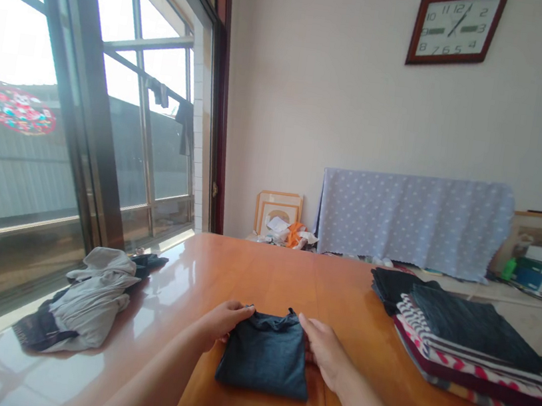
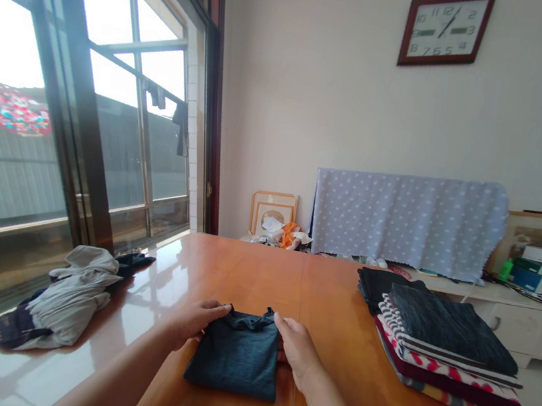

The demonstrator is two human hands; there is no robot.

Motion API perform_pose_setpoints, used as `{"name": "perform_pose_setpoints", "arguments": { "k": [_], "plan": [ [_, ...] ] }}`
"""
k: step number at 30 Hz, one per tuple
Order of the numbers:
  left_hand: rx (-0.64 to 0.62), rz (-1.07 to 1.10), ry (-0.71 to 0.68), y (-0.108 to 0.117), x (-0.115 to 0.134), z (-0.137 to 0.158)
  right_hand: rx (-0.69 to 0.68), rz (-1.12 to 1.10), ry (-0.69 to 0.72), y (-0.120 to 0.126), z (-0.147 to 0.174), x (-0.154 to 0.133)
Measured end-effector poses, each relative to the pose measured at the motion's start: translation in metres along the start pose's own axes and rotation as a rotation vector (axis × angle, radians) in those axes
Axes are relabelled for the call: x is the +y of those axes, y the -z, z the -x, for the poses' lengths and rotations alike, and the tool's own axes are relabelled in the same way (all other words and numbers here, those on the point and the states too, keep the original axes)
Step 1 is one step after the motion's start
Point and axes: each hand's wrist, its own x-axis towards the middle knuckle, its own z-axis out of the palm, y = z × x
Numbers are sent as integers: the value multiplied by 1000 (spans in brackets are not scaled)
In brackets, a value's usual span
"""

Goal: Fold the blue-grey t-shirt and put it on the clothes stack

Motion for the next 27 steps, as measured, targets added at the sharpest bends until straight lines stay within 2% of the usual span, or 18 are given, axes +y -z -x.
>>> {"name": "perform_pose_setpoints", "arguments": {
  "k": [2,5,9,13,17,19,21,22,24,27],
  "plan": [
    [-8,32,6,-1,-6,0,6,24,21,1,0,0],
    [-1,119,-28,-5,-13,0,83,96,96,1,-4,4],
    [112,166,-131,-12,-21,-9,153,167,152,0,-12,14],
    [324,-36,-175,-15,-29,-23,169,322,206,4,-16,20],
    [525,-187,-197,-9,-36,-29,369,675,372,9,-12,13],
    [608,-261,-276,-9,-37,-26,436,789,483,8,-6,6],
    [652,-382,-412,-13,-34,-16,426,853,599,3,3,-2],
    [632,-445,-481,-18,-31,-11,393,880,646,-1,7,-5],
    [514,-558,-599,-30,-25,2,288,941,701,-10,14,-8],
    [287,-705,-660,-47,-21,13,92,1047,680,-20,20,-6]
  ]
}}
